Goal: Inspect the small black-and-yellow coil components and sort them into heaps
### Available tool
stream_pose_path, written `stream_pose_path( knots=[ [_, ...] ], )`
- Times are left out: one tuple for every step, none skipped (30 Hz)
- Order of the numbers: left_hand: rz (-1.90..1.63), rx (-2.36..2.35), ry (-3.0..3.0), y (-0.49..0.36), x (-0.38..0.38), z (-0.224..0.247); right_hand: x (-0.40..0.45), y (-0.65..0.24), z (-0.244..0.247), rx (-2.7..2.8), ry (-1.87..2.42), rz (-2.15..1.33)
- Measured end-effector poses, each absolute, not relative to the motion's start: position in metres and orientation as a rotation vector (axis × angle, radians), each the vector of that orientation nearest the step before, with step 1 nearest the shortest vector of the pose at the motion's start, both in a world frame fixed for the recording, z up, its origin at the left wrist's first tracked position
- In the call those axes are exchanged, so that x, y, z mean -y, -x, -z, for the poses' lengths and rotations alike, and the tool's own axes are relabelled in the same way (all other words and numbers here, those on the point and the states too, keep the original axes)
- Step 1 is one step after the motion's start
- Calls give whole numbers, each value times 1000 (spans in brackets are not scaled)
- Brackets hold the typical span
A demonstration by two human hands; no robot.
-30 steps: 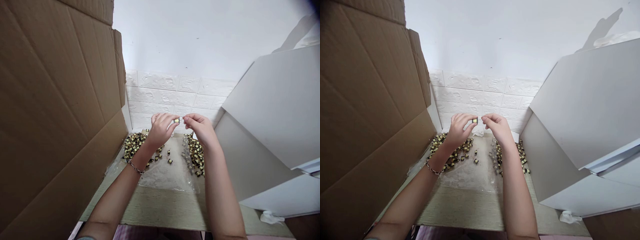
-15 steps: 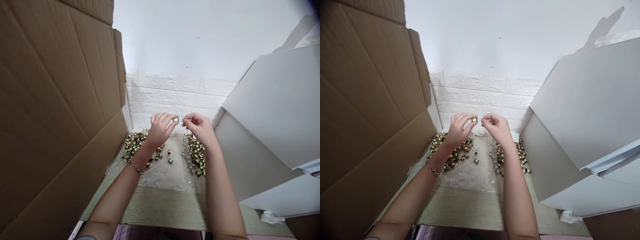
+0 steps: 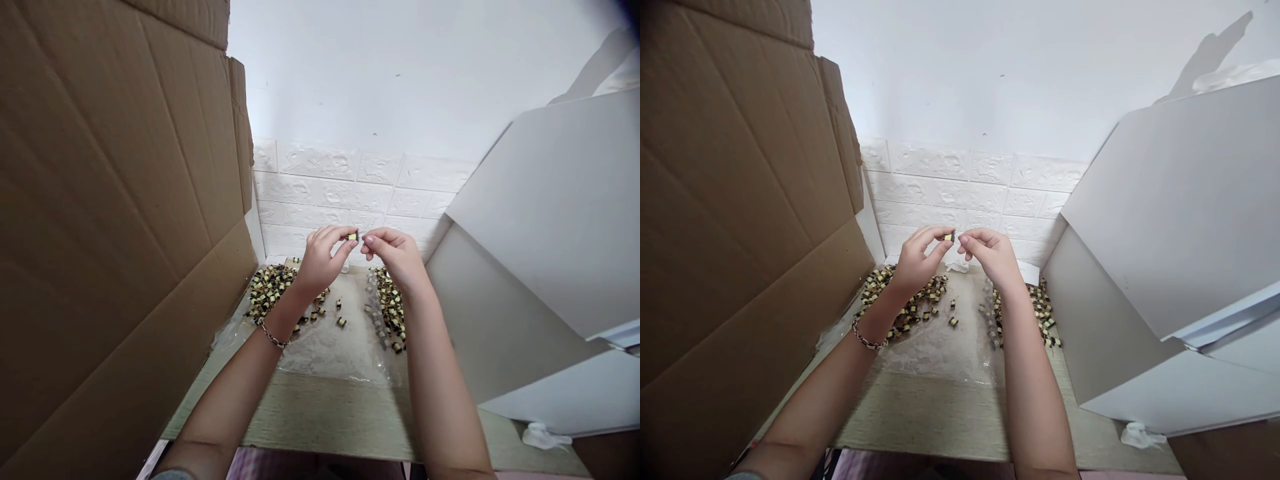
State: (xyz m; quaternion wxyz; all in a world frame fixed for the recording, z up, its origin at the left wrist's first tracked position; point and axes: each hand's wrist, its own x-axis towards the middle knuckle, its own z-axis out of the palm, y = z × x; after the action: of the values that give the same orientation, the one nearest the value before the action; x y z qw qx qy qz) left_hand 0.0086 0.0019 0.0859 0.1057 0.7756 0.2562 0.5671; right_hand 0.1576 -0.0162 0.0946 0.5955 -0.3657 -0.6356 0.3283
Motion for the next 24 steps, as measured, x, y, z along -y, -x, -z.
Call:
stream_pose_path(
  knots=[
    [-1667,-744,-2271,-8,-2,-86,15,-156,-94,1461,827,-768],
    [-1667,-736,-2251,-8,-3,-86,13,-154,-93,1446,802,-771],
    [-1668,-728,-2223,-8,-3,-85,12,-152,-92,1434,782,-768],
    [-1673,-721,-2186,-9,-3,-85,10,-150,-91,1425,772,-755],
    [-1680,-713,-2142,-9,-4,-84,9,-149,-90,1420,772,-731],
    [-1689,-703,-2091,-10,-4,-84,8,-147,-89,1419,781,-698],
    [-1697,-691,-2034,-11,-5,-83,8,-145,-89,1422,794,-660],
    [-1707,-679,-1977,-12,-5,-82,8,-144,-88,1430,808,-624],
    [-1714,-670,-1925,-13,-6,-81,9,-143,-88,1442,820,-588],
    [-1716,-666,-1881,-14,-7,-81,10,-142,-88,1457,832,-548],
    [-1717,-670,-1852,-14,-7,-80,11,-141,-89,1477,845,-498],
    [-1720,-681,-1841,-15,-8,-80,13,-140,-89,1499,863,-432],
    [-1727,-697,-1849,-15,-9,-80,14,-140,-89,1524,883,-353],
    [-1744,-720,-1879,-14,-9,-80,16,-139,-90,1552,902,-267],
    [-1771,-754,-1930,-14,-9,-80,17,-139,-90,1580,919,-180],
    [-1810,-804,-1998,-13,-9,-80,18,-139,-91,1606,934,-101],
    [-1854,-866,-2079,-12,-9,-80,19,-139,-91,1629,946,-34],
    [-1898,-934,-2162,-11,-9,-79,20,-139,-92,1651,956,22],
    [-1935,-1000,-2245,-11,-9,-79,21,-139,-92,1670,967,68],
    [-1962,-1055,-2320,-10,-9,-78,21,-140,-93,1688,979,110],
    [-1975,-1100,-2385,-10,-9,-77,21,-140,-93,1708,995,152],
    [-1975,-1136,-2443,-10,-10,-76,22,-141,-93,1728,1015,194],
    [-1965,-1168,-2493,-10,-10,-75,22,-141,-93,1748,1037,237],
    [-1949,-1200,-2540,-10,-11,-74,22,-142,-94,1769,1060,278]
  ],
)
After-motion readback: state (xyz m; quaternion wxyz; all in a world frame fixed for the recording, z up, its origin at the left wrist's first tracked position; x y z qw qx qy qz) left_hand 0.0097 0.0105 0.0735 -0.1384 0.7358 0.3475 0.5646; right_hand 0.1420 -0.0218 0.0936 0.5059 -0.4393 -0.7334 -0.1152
